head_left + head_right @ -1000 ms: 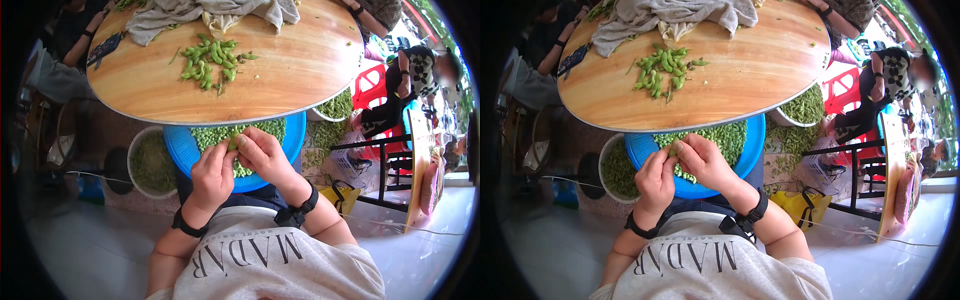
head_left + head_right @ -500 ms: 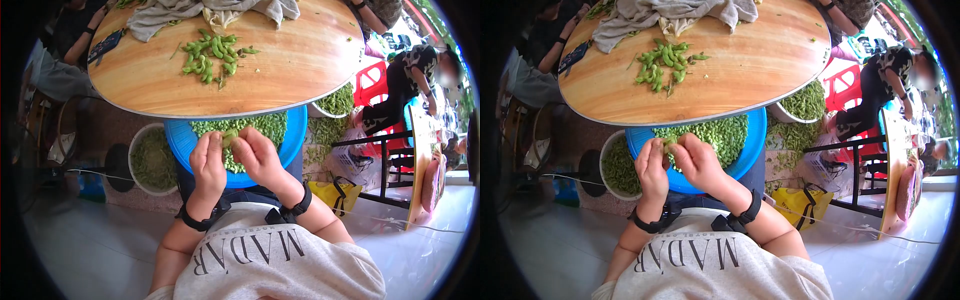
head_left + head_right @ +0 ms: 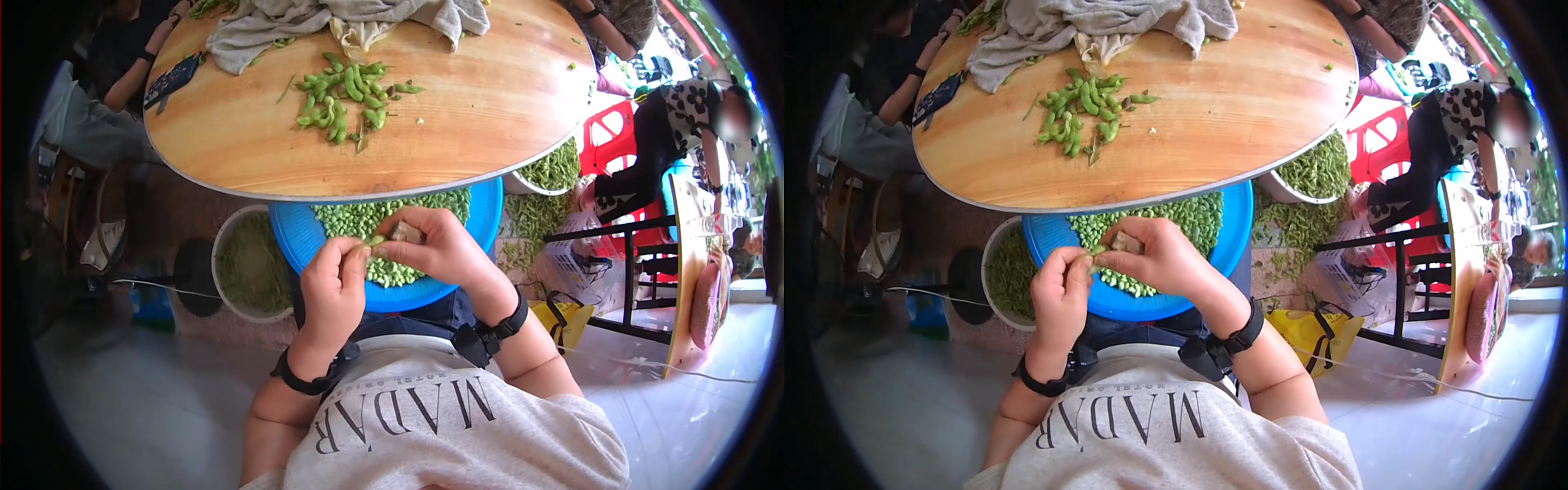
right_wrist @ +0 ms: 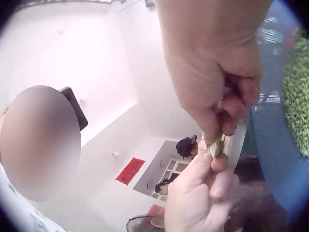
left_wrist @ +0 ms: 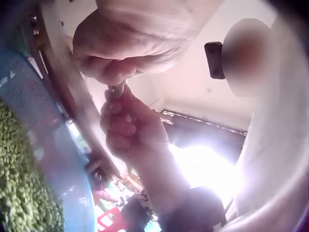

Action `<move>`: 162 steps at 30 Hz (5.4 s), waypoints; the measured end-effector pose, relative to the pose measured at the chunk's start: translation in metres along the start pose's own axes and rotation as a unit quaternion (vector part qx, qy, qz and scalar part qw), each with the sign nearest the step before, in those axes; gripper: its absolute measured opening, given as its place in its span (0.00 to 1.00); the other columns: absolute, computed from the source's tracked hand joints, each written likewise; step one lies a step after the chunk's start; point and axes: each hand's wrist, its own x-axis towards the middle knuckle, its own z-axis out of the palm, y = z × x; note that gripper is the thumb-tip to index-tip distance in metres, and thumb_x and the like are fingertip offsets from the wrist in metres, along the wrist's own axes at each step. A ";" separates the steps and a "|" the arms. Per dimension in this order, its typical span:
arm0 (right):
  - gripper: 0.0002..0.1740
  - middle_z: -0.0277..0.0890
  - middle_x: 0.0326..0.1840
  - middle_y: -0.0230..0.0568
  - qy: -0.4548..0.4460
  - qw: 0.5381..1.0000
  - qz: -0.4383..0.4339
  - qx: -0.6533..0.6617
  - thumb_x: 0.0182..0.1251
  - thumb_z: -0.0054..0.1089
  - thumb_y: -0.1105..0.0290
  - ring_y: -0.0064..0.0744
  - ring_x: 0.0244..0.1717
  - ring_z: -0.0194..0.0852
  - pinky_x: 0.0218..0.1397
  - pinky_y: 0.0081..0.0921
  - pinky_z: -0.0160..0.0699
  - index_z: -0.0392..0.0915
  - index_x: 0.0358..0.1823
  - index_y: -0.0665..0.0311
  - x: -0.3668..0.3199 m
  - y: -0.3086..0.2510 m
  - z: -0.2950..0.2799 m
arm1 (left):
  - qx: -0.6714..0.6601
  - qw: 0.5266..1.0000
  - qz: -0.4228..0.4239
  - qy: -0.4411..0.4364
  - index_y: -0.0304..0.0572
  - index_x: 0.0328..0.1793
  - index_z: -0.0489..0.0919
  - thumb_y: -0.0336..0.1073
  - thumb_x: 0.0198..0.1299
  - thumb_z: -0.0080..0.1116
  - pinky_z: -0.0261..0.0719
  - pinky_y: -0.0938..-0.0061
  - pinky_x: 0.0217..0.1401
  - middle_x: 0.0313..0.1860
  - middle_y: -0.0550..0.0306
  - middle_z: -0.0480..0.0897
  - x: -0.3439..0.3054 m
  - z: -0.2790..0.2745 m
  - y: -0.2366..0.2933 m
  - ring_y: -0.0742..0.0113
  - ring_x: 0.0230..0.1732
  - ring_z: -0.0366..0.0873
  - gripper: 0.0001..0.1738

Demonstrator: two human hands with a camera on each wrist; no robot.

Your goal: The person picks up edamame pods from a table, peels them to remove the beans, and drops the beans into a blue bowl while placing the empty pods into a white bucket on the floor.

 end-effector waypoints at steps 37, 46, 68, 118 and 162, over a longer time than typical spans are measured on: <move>0.11 0.74 0.21 0.47 0.070 0.985 0.051 -0.148 0.47 0.59 0.74 0.40 0.26 0.76 0.35 0.31 0.75 0.79 0.34 0.67 0.024 0.118 -0.005 | -0.066 0.964 -0.252 -0.051 0.32 0.35 0.75 0.27 0.58 0.53 0.66 0.83 0.16 0.21 0.61 0.75 0.018 0.040 -0.087 0.80 0.14 0.67 0.04; 0.12 0.72 0.19 0.35 0.021 0.986 0.131 0.105 0.54 0.65 0.67 0.19 0.18 0.66 0.21 0.19 0.65 0.77 0.31 0.71 0.016 0.071 -0.007 | -0.003 0.991 -0.096 -0.089 0.34 0.51 0.69 0.25 0.58 0.49 0.75 0.71 0.27 0.29 0.46 0.79 0.018 0.042 -0.050 0.59 0.25 0.79 0.14; 0.07 0.69 0.25 0.44 0.078 0.891 -0.221 -0.389 0.51 0.61 0.71 0.45 0.26 0.73 0.29 0.36 0.71 0.77 0.31 0.64 0.085 -0.052 -0.015 | 0.238 0.960 -0.089 0.119 0.33 0.47 0.77 0.26 0.57 0.52 0.73 0.81 0.25 0.34 0.52 0.80 0.012 -0.116 -0.072 0.72 0.24 0.76 0.12; 0.14 0.61 0.17 0.25 -0.007 0.979 0.022 0.201 0.70 0.45 0.63 0.13 0.19 0.55 0.19 0.13 0.53 0.70 0.31 0.66 0.001 -0.009 -0.010 | 0.035 0.993 0.109 -0.012 0.33 0.42 0.78 0.24 0.55 0.55 0.72 0.74 0.24 0.23 0.51 0.78 0.024 0.021 0.019 0.62 0.23 0.76 0.08; 0.08 0.71 0.19 0.30 -0.041 0.982 0.102 0.155 0.53 0.56 0.74 0.16 0.17 0.66 0.19 0.15 0.65 0.76 0.34 0.71 0.005 0.039 -0.003 | -0.170 0.964 -0.188 -0.083 0.35 0.44 0.68 0.23 0.60 0.48 0.65 0.85 0.14 0.23 0.57 0.76 -0.004 0.014 -0.012 0.79 0.14 0.68 0.07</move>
